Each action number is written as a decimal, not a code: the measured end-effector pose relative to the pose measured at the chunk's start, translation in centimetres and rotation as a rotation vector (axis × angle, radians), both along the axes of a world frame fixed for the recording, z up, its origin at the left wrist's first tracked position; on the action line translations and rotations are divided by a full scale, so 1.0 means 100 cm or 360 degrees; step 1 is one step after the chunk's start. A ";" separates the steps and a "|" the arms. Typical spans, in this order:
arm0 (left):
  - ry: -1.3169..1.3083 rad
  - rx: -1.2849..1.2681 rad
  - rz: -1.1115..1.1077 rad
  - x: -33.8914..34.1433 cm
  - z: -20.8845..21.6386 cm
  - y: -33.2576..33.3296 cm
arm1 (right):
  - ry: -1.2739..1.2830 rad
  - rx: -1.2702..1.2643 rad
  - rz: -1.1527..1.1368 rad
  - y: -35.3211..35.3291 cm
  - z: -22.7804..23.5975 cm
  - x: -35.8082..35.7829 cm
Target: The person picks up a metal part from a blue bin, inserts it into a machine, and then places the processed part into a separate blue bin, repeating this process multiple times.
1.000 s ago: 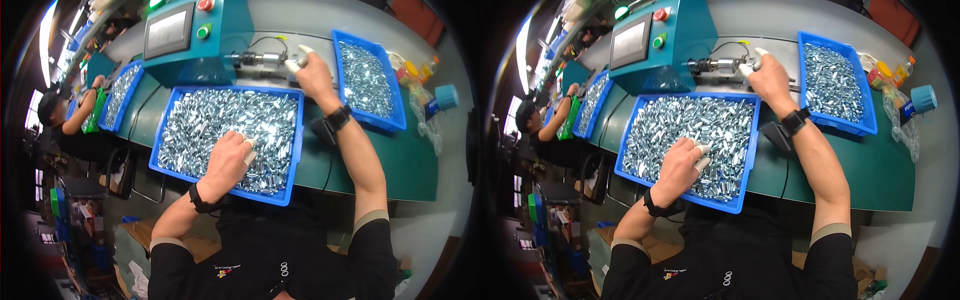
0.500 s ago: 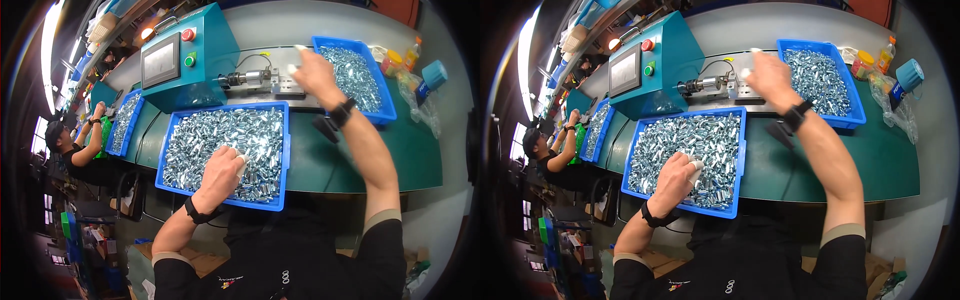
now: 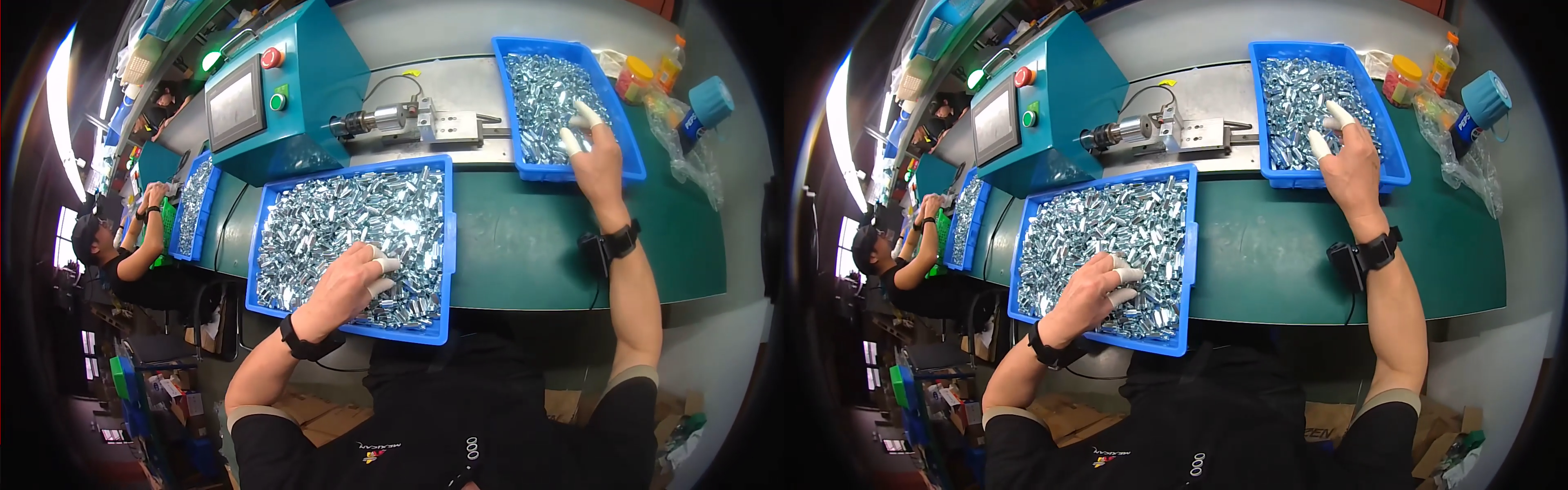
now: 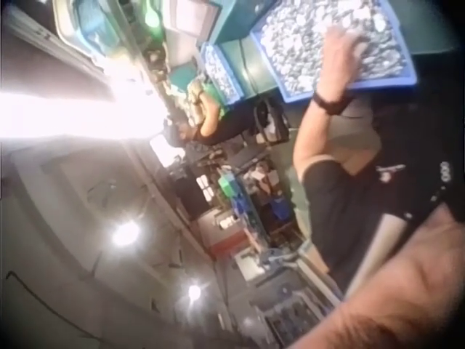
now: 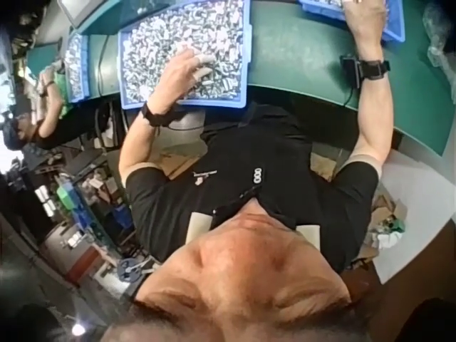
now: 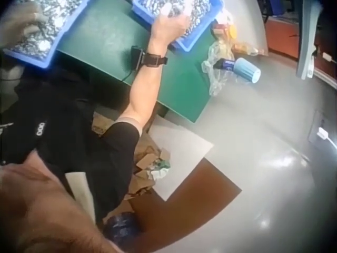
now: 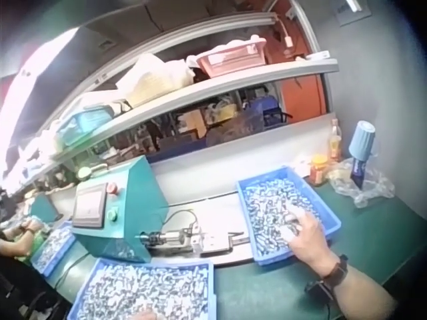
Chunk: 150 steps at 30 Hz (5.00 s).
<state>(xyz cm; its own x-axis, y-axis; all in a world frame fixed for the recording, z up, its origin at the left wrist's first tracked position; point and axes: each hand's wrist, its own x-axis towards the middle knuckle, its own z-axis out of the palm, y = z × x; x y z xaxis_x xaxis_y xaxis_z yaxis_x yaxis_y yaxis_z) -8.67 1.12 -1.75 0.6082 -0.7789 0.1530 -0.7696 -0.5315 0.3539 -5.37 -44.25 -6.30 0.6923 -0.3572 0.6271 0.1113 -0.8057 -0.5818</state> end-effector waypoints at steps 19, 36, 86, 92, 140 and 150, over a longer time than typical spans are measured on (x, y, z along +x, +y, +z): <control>-0.0078 -0.0360 0.0157 0.144 0.072 -0.119 | 0.0118 0.0090 0.0344 0.031 0.010 -0.023; -0.0620 0.0030 0.0053 0.200 0.041 -0.124 | 0.0138 0.0107 0.0318 0.036 0.012 -0.024; -0.0407 -0.0410 0.1315 -0.013 -0.040 0.151 | 0.0322 0.1171 0.1189 0.167 0.009 0.073; -0.0294 -0.0125 0.1245 0.010 -0.021 0.160 | 0.0352 0.1112 0.1204 0.165 0.009 0.074; -0.0099 0.0020 0.0730 0.071 0.012 0.084 | 0.0385 0.1312 0.1203 0.165 0.021 0.078; -0.0003 0.0030 0.0778 0.072 0.007 0.086 | 0.0429 0.1424 0.0994 0.158 0.020 0.076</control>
